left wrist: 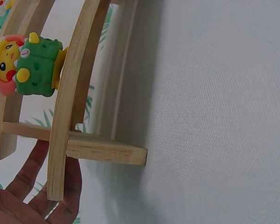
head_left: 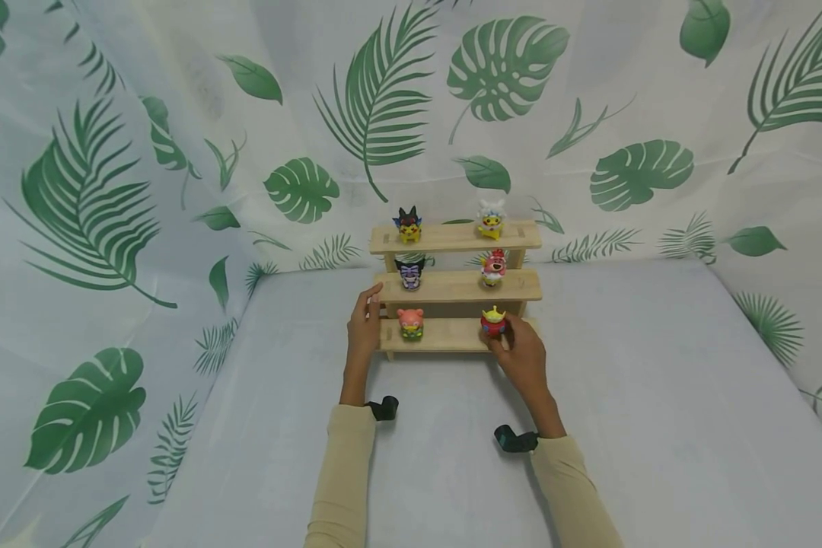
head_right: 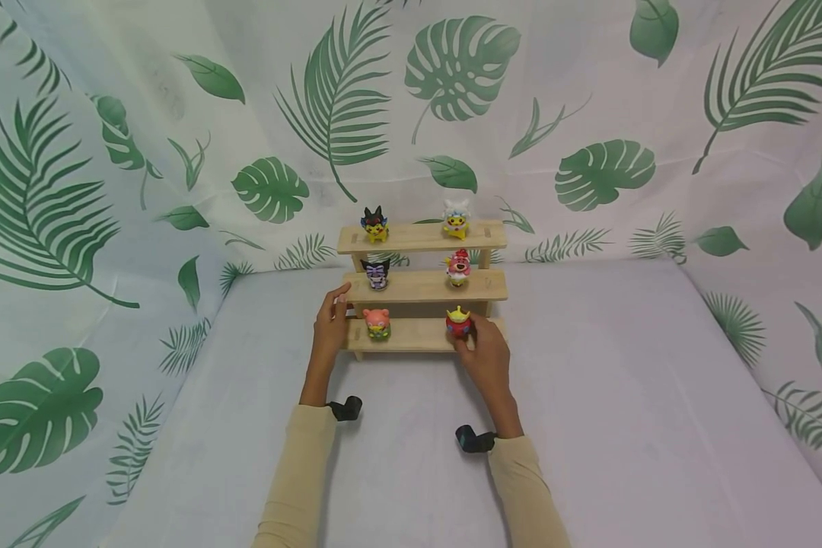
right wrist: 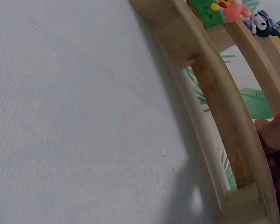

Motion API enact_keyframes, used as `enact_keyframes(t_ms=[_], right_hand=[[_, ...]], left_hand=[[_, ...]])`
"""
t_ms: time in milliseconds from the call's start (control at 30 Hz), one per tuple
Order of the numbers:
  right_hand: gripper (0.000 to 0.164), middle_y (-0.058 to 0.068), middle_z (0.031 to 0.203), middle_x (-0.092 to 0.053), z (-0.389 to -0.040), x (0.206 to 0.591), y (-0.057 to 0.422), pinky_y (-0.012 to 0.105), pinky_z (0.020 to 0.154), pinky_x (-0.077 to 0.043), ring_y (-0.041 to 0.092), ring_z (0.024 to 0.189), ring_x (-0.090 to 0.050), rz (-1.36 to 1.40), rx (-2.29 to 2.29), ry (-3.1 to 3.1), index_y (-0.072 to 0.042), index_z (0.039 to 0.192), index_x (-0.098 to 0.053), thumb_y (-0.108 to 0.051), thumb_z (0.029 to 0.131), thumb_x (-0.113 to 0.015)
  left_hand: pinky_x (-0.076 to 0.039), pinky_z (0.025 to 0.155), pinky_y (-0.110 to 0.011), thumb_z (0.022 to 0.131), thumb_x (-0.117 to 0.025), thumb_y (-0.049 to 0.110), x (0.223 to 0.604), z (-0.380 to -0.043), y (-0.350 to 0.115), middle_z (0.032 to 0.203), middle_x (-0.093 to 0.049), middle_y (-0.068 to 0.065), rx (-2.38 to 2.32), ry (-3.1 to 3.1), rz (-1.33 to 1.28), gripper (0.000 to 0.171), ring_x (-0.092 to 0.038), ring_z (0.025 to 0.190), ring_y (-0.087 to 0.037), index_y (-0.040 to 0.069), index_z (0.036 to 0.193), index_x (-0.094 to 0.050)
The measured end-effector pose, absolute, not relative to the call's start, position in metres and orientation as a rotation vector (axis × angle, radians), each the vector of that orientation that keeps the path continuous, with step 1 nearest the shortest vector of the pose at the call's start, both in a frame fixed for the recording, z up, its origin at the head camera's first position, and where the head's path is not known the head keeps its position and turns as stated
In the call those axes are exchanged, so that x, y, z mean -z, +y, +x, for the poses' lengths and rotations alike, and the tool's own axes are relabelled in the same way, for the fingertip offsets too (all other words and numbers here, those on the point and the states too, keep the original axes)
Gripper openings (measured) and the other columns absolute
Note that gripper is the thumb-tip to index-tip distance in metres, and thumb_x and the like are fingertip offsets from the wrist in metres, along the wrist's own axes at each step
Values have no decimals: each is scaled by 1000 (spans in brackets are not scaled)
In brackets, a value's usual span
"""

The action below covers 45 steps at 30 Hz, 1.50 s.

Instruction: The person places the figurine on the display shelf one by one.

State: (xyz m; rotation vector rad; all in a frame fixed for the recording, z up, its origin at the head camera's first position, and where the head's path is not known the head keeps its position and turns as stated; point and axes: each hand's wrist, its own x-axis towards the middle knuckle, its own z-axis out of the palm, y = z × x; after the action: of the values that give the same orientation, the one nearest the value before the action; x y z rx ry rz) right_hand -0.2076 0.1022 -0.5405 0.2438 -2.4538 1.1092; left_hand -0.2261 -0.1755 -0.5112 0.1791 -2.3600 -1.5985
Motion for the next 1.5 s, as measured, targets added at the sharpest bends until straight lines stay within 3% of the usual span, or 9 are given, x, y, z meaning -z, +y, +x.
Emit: enact_keyframes(t_ms=[233, 667, 1033, 1167, 1400, 1500], right_hand=[[43, 27, 101, -67, -207, 539, 100, 53, 80, -50, 40, 92, -63, 227, -1094, -2442, 6, 114, -63, -4, 76, -80], [44, 27, 107, -67, -206, 541, 100, 53, 86, -49, 41, 99, -63, 212, -1110, -2434, 6, 114, -63, -5, 76, -81], [45, 26, 103, -67, -205, 541, 101, 51, 81, -50, 39, 93, -63, 203, -1098, -2435, 7, 115, -62, -6, 77, -81], [45, 25, 102, -67, -205, 540, 100, 50, 78, -49, 38, 90, -62, 221, -1100, -2424, 7, 115, -62, -8, 77, -81], [54, 26, 111, -63, -201, 534, 106, 48, 84, -52, 37, 100, -61, 302, -1188, -2434, 8, 124, -56, -9, 80, -81], [57, 24, 111, -63, -195, 532, 116, 41, 81, -54, 34, 100, -63, 333, -1203, -2407, 9, 127, -54, -5, 79, -81]], left_hand=[[-52, 90, -49, 106, -39, 34, 512, -227, -176, 130, -62, -10, 1605, -2367, 198, 36, -63, 112, -28, 24, 138, -55], [-52, 88, -49, 106, -39, 34, 512, -227, -175, 134, -60, -9, 1595, -2370, 185, 36, -63, 113, -29, 23, 138, -55], [-49, 95, -53, 106, -40, 34, 510, -226, -173, 139, -57, -7, 1599, -2372, 193, 36, -59, 118, -30, 24, 138, -55], [-51, 90, -51, 106, -40, 35, 511, -227, -174, 135, -60, -8, 1589, -2380, 202, 36, -61, 115, -29, 25, 138, -55], [-50, 92, -50, 106, -40, 35, 510, -228, -175, 134, -61, -8, 1606, -2374, 220, 36, -62, 115, -28, 26, 137, -55], [-49, 95, -52, 106, -40, 35, 512, -227, -177, 137, -59, -8, 1618, -2380, 205, 36, -61, 116, -30, 27, 138, -54]])
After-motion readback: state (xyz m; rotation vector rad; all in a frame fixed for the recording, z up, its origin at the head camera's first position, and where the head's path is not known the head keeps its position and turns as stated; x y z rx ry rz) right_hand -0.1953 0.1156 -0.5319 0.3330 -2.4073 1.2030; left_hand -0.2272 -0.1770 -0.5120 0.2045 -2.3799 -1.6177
